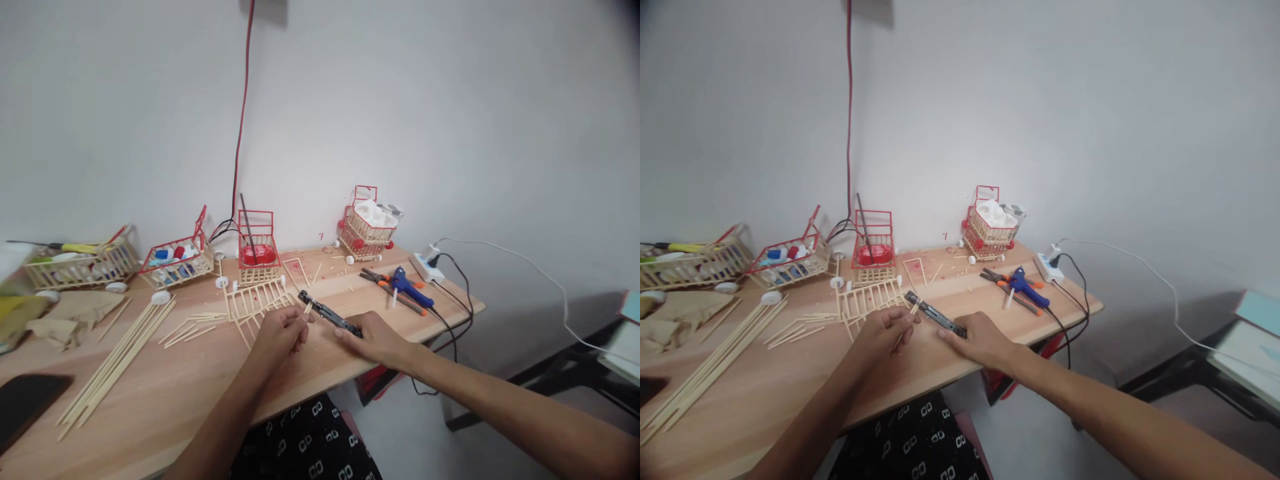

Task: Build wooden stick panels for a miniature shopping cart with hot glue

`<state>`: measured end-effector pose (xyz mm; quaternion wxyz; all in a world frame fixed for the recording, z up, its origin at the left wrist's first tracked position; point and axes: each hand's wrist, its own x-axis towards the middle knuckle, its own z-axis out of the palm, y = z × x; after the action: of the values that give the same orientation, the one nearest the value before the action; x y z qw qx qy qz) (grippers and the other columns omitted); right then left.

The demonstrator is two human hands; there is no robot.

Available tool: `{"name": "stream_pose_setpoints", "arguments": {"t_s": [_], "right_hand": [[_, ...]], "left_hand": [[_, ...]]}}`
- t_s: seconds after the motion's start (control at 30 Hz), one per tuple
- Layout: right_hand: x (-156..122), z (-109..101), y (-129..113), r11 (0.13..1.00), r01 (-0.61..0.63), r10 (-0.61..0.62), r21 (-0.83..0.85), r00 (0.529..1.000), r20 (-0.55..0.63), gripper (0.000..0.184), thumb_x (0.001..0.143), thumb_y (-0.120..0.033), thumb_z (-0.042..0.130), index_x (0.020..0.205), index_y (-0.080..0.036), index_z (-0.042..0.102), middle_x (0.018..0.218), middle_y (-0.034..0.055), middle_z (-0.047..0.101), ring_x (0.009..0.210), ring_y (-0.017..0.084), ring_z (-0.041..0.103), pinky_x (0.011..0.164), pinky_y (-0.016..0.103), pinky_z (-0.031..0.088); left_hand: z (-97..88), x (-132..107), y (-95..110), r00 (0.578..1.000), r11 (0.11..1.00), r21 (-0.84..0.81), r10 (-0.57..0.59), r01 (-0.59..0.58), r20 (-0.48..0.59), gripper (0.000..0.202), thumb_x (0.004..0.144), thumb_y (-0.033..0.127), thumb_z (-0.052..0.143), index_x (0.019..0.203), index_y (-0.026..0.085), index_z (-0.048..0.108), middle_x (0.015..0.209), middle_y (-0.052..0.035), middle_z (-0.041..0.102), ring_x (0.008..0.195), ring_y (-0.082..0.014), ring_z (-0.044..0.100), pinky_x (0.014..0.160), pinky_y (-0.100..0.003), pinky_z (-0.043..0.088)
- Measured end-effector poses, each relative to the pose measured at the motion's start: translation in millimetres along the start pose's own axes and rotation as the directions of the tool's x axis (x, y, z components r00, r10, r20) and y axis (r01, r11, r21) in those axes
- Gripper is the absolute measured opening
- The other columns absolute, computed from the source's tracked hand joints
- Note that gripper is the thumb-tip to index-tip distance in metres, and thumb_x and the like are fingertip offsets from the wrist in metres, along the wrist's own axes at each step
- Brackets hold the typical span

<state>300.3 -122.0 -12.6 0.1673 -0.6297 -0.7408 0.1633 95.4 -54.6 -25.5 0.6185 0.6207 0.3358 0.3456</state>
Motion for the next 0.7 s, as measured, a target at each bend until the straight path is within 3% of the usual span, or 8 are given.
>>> {"name": "stream_pose_setpoints", "arguments": {"t_s": [0.27,0.47,0.7], "right_hand": [[3,-10,-14,0.973,-0.207,0.213,-0.099,0.975,0.058,0.050,0.083,-0.062,0.044,0.058,-0.018,0.045,0.052,-0.0002,0.045,0.050,0.012,0.039,0.049,0.026,0.022],[4,-2,-6,0.982,-0.162,0.160,-0.093,0.987,-0.025,0.049,0.086,-0.056,0.042,0.056,-0.018,0.046,0.050,0.0001,0.045,0.050,0.012,0.040,0.049,0.026,0.022],[12,-2,-3,0.968,-0.184,0.181,-0.170,0.983,-0.034,0.047,0.087,-0.055,0.041,0.069,-0.018,0.064,0.061,0.0055,0.062,0.055,0.015,0.051,0.051,0.026,0.026]], "left_hand": [[0.7,3,-3,1.000,1.000,0.014,-0.010,0.011,-0.014,0.025,0.073,0.039,0.054,0.073,0.014,0.059,0.047,0.0058,0.049,0.034,-0.0057,0.038,0.036,-0.018,0.029],[2.4,5,-4,1.000,1.000,-0.006,-0.005,0.005,-0.024,0.025,0.074,0.039,0.053,0.075,0.014,0.058,0.048,0.0066,0.047,0.033,-0.0056,0.037,0.034,-0.018,0.026],[2.8,7,-4,0.997,0.999,0.010,0.052,-0.052,-0.059,0.023,0.076,0.037,0.053,0.075,0.015,0.057,0.049,0.0070,0.047,0.033,-0.0047,0.035,0.036,-0.019,0.026]]}}
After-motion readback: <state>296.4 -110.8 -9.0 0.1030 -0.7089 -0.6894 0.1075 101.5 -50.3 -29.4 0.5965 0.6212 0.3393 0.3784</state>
